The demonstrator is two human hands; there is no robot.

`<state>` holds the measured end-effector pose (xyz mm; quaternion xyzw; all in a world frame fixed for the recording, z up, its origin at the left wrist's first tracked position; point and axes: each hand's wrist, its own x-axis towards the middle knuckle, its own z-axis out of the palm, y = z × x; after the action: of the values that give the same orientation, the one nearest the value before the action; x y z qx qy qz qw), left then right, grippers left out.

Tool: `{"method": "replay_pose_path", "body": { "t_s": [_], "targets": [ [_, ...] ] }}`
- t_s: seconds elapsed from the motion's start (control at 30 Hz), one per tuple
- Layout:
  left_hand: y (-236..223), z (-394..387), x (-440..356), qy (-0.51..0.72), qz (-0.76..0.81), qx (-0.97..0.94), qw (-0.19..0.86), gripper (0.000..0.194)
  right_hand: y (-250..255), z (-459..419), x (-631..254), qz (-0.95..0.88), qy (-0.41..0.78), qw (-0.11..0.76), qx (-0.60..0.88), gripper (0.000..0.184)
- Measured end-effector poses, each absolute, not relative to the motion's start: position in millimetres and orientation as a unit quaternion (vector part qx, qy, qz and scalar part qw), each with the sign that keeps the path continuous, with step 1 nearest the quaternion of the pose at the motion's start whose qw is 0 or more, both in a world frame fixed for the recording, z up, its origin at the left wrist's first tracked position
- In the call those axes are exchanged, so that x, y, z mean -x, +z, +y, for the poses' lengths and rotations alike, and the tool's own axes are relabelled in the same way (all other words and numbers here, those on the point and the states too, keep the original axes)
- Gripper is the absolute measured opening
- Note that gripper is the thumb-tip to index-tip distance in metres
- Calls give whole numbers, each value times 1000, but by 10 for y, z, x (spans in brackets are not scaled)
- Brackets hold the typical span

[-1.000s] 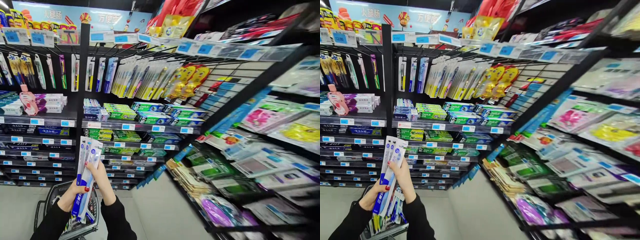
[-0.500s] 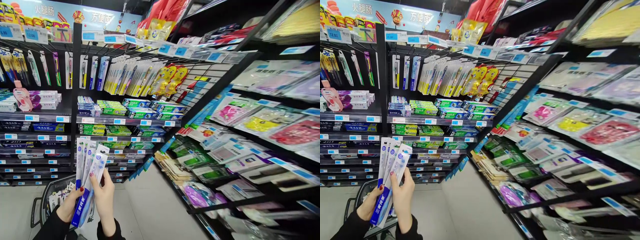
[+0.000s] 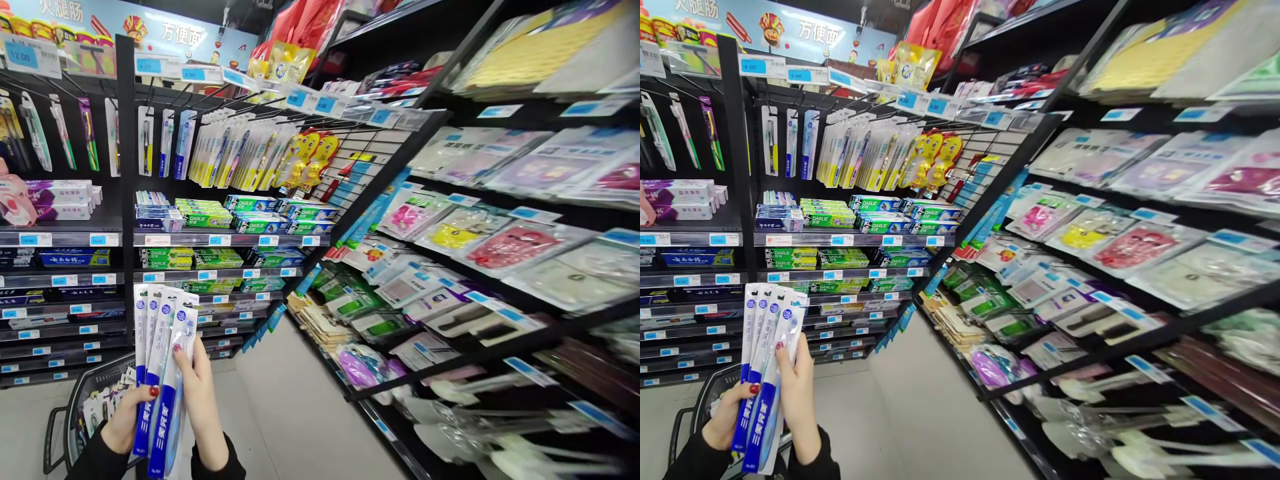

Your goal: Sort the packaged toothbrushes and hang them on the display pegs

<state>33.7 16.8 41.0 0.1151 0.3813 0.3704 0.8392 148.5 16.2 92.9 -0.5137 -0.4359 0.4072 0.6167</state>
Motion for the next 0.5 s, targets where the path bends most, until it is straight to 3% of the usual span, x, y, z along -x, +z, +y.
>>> {"method": "replay_pose_path", "body": {
  "t_s": [0.17, 0.33, 0.5],
  "targets": [
    [414, 183, -447, 384, 394, -140, 823, 20, 938, 209, -1688, -357, 513, 647, 436, 26],
    [450, 229, -552, 385, 280, -158, 865, 23, 848, 266, -2021, -158, 729, 645, 166, 22],
    [397, 234, -671, 374, 206, -161, 890, 22, 717, 324, -2268, -86, 778, 622, 13, 19]
  ]
}}
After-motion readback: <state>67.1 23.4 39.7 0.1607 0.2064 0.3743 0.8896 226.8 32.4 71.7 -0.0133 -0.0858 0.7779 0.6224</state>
